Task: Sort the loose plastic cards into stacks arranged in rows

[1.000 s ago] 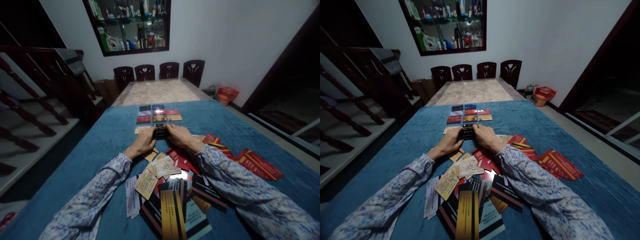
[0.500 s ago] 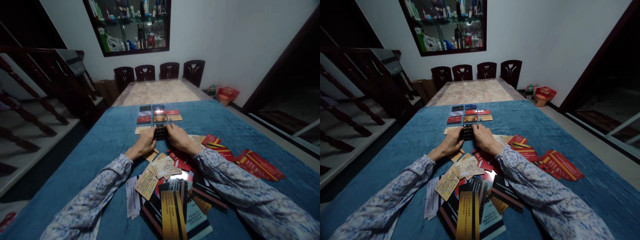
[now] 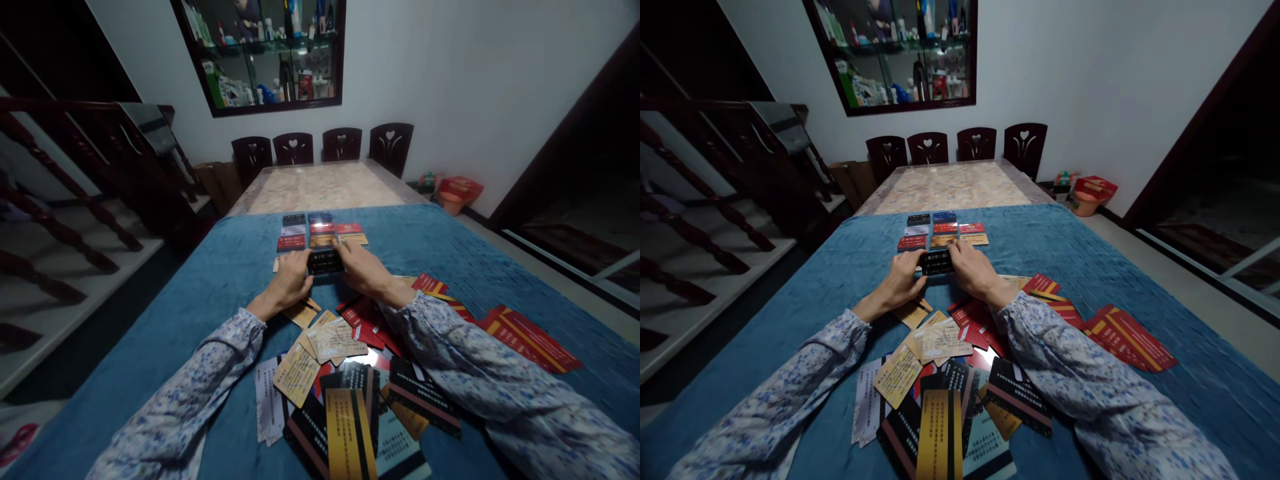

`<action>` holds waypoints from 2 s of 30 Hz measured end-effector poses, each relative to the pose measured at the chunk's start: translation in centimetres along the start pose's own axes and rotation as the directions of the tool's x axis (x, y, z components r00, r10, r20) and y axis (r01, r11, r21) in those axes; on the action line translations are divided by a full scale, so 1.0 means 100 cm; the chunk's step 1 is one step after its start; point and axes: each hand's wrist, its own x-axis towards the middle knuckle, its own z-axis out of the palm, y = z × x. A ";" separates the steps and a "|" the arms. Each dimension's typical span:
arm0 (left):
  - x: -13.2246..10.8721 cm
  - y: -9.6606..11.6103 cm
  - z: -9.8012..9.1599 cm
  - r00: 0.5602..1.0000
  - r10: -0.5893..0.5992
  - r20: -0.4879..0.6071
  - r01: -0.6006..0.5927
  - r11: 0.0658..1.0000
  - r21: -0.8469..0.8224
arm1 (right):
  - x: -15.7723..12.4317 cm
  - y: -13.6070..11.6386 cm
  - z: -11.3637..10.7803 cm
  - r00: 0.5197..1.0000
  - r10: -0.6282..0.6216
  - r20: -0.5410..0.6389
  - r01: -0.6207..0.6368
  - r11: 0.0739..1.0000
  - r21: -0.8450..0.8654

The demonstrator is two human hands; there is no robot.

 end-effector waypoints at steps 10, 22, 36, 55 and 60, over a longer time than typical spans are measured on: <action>0.013 -0.014 -0.027 0.999 0.019 -0.030 -0.017 0.999 0.044 | 0.034 0.022 -0.008 0.967 -0.223 -0.123 0.220 0.975 -0.039; 0.051 -0.062 -0.042 0.999 0.002 0.046 -0.006 0.995 0.096 | 0.096 0.027 -0.019 0.958 -0.275 -0.084 0.273 0.962 -0.029; 0.113 -0.124 -0.029 0.996 -0.056 0.070 0.048 0.993 0.110 | 0.189 0.035 -0.010 0.968 -0.250 0.023 0.251 0.959 -0.129; 0.169 -0.173 0.004 0.959 -0.191 0.211 0.176 0.980 0.088 | 0.264 0.048 0.031 0.982 -0.123 0.141 0.144 0.978 -0.153; 0.179 -0.180 0.013 0.950 -0.224 0.218 0.208 0.974 0.091 | 0.276 0.050 0.042 0.985 -0.099 0.144 0.122 0.980 -0.157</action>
